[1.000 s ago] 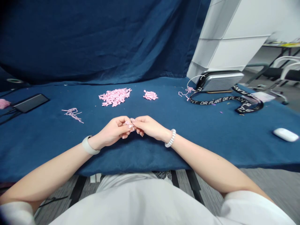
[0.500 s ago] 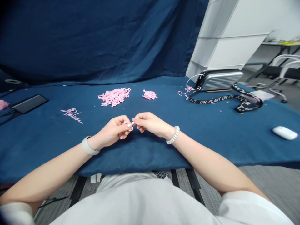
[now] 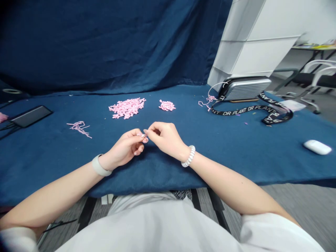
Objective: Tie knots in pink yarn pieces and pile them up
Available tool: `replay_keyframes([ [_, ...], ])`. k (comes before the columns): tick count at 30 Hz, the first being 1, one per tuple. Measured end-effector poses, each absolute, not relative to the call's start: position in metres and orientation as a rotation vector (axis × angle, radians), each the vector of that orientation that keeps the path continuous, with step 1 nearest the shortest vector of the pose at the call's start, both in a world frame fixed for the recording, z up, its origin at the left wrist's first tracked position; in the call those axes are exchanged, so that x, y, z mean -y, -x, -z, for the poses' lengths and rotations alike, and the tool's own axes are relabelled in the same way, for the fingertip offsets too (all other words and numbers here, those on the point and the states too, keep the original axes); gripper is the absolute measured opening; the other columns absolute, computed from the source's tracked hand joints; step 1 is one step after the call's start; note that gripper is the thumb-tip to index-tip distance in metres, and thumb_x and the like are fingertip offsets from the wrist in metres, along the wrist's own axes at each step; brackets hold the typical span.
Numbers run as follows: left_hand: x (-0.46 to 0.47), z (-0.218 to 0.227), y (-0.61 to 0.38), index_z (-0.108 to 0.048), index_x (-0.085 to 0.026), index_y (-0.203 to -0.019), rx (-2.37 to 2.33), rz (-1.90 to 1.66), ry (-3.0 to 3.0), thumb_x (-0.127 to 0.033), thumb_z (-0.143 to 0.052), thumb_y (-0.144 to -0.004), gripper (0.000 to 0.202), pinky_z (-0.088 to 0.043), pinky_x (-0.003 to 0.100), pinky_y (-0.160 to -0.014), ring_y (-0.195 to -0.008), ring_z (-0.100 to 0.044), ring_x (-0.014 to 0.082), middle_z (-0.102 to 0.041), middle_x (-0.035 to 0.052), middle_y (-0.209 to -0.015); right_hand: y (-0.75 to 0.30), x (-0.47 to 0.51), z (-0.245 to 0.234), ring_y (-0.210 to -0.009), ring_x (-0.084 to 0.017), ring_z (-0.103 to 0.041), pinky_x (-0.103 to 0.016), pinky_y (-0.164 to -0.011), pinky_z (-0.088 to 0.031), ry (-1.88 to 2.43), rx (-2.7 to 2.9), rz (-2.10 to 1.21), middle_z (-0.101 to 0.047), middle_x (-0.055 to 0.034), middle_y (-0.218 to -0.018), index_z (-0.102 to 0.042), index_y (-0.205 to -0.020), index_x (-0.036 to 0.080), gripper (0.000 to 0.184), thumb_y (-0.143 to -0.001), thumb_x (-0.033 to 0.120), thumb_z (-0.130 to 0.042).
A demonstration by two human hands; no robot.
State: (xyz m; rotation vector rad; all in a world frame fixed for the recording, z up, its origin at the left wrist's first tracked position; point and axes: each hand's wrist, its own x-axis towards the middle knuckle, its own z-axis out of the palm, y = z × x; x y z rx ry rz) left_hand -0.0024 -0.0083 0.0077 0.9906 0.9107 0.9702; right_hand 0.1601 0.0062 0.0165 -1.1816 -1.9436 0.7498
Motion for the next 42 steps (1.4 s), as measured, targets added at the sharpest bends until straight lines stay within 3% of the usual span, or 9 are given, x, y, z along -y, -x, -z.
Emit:
replay_keyframes([
  [8,0.012,-0.011,0.001,-0.041,-0.016,-0.071,-0.906,-1.019,-0.9,-0.023,-0.067,-0.068,0.027,-0.023,0.012,-0.033,-0.04,-0.048,0.004,-0.058,-0.0032,-0.069,-0.159,-0.003,-0.016,-0.062,0.003,-0.047,-0.01,-0.064,-0.034,1.014,1.992,-0.426,-0.062,-0.0004,-0.072,-0.064,-0.069,0.011,0.026,-0.08,0.029,-0.049],
  [32,0.011,-0.01,0.003,-0.045,-0.016,-0.073,-0.883,-1.097,-0.957,-0.027,-0.07,-0.068,0.028,-0.027,0.012,-0.038,-0.048,-0.047,0.0038,-0.057,-0.0023,-0.067,-0.162,0.002,-0.013,-0.075,0.0,-0.052,-0.012,-0.073,-0.039,0.815,2.141,-0.129,-0.062,-0.0011,-0.081,-0.065,-0.083,0.015,0.023,-0.084,0.029,-0.046],
  [37,0.01,-0.01,0.004,-0.045,-0.015,-0.071,-0.841,-1.145,-0.921,-0.027,-0.071,-0.068,0.029,-0.026,0.012,-0.038,-0.05,-0.046,0.0024,-0.057,-0.0019,-0.073,-0.165,0.003,-0.015,-0.075,-0.001,-0.05,-0.014,-0.073,-0.041,0.759,2.044,-0.015,-0.059,-0.0025,-0.077,-0.061,-0.076,0.013,0.02,-0.082,0.028,-0.049],
  [42,0.01,-0.009,0.004,-0.045,-0.014,-0.071,-0.819,-1.154,-0.864,-0.025,-0.072,-0.068,0.029,-0.025,0.01,-0.037,-0.049,-0.044,0.0009,-0.058,-0.002,-0.076,-0.163,0.0,-0.001,-0.083,-0.003,-0.051,-0.016,-0.078,-0.042,0.716,2.156,0.172,-0.061,-0.0028,-0.087,-0.063,-0.091,0.017,0.02,-0.083,0.026,-0.047],
])
